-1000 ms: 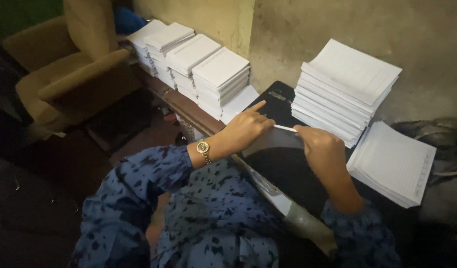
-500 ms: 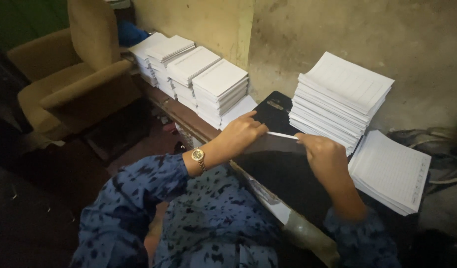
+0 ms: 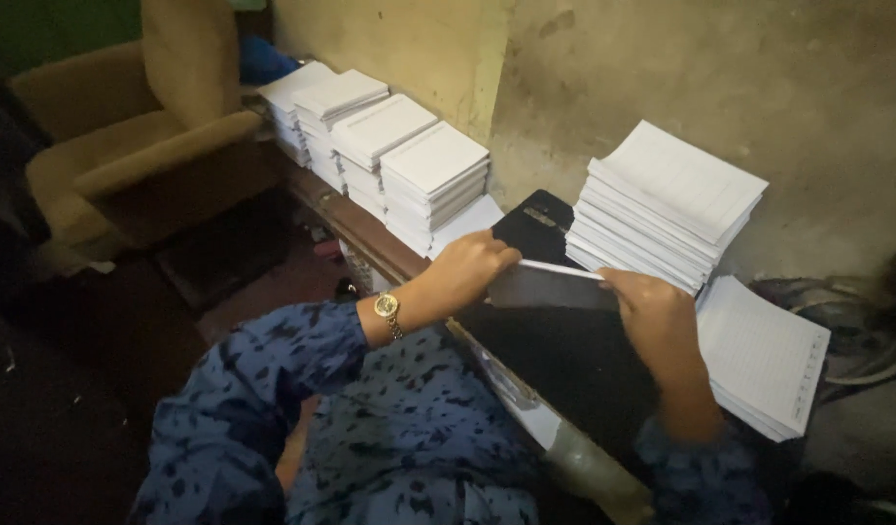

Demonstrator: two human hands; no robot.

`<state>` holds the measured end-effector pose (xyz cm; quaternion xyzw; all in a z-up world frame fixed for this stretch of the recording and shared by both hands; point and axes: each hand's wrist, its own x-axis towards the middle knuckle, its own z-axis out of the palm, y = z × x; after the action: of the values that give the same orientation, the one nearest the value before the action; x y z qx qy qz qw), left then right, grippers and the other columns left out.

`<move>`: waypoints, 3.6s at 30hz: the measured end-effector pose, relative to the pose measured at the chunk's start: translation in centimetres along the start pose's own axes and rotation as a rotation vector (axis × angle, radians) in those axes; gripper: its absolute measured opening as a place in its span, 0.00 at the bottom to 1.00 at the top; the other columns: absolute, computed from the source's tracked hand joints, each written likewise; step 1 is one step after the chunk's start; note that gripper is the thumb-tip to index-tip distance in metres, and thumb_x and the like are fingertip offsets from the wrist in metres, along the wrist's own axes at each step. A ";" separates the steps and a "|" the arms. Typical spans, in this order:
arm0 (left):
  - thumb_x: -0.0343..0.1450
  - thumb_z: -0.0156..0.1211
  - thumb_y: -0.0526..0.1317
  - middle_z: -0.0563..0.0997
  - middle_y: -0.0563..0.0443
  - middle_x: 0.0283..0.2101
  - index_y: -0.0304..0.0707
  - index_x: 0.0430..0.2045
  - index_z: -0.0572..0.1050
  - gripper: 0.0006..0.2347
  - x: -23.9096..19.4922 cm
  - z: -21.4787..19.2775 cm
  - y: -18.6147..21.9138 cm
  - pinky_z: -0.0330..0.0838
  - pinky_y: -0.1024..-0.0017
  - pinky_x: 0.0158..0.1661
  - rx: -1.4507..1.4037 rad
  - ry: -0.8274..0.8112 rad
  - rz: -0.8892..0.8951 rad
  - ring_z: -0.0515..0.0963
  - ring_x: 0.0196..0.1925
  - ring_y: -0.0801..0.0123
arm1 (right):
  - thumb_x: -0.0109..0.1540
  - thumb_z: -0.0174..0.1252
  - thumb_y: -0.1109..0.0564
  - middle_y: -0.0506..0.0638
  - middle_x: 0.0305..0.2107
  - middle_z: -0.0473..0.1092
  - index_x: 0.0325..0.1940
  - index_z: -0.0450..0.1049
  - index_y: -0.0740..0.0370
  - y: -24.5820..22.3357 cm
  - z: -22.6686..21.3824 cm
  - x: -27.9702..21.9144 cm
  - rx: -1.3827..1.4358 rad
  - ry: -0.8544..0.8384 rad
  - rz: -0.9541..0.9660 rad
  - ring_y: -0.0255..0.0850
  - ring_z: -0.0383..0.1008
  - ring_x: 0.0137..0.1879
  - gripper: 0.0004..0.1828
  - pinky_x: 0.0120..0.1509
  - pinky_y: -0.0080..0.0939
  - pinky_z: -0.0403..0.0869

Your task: The person sits on the floor and flips through the pages of a stack of lined papers, then places them on a pile. The person repeats this process with multiple stacks of papers on a low table.

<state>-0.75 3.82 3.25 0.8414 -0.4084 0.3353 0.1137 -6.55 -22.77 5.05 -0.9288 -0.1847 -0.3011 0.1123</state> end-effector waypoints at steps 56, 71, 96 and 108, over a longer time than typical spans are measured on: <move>0.72 0.65 0.36 0.73 0.23 0.59 0.27 0.63 0.64 0.25 -6.8 18.6 2.0 0.65 0.45 0.61 -1.073 0.220 -0.797 0.70 0.65 0.39 | 0.66 0.61 0.56 0.63 0.53 0.74 0.63 0.70 0.68 10.6 19.1 -8.3 0.963 -0.067 0.485 0.52 0.73 0.62 0.24 0.64 0.57 0.72; 0.78 0.55 0.36 0.76 0.25 0.54 0.25 0.60 0.67 0.17 -8.4 21.9 3.1 0.68 0.48 0.58 -0.961 0.316 -0.819 0.73 0.61 0.41 | 0.70 0.53 0.57 0.67 0.53 0.73 0.67 0.64 0.72 9.3 20.7 -9.5 0.844 0.081 0.484 0.55 0.72 0.63 0.23 0.65 0.60 0.71; 0.74 0.62 0.46 0.84 0.44 0.43 0.41 0.54 0.77 0.16 -11.4 13.0 -0.2 0.79 0.63 0.42 -1.484 -0.581 -0.752 0.81 0.42 0.66 | 0.56 0.72 0.55 0.63 0.33 0.81 0.62 0.74 0.67 10.3 12.9 -7.2 0.957 -0.694 0.467 0.44 0.77 0.37 0.32 0.39 0.46 0.77; 0.78 0.51 0.38 0.75 0.33 0.63 0.35 0.64 0.65 0.18 -9.7 13.4 2.3 0.62 0.50 0.65 -1.652 -0.116 -0.493 0.70 0.68 0.46 | 0.71 0.53 0.58 0.55 0.72 0.55 0.78 0.52 0.56 25.7 6.4 2.3 1.234 0.104 0.769 0.50 0.58 0.75 0.32 0.75 0.54 0.62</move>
<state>-0.49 2.02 -13.34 0.5694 -0.3320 -0.1467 0.7376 9.02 -43.37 -1.15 -0.6800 0.0242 -0.1252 0.7220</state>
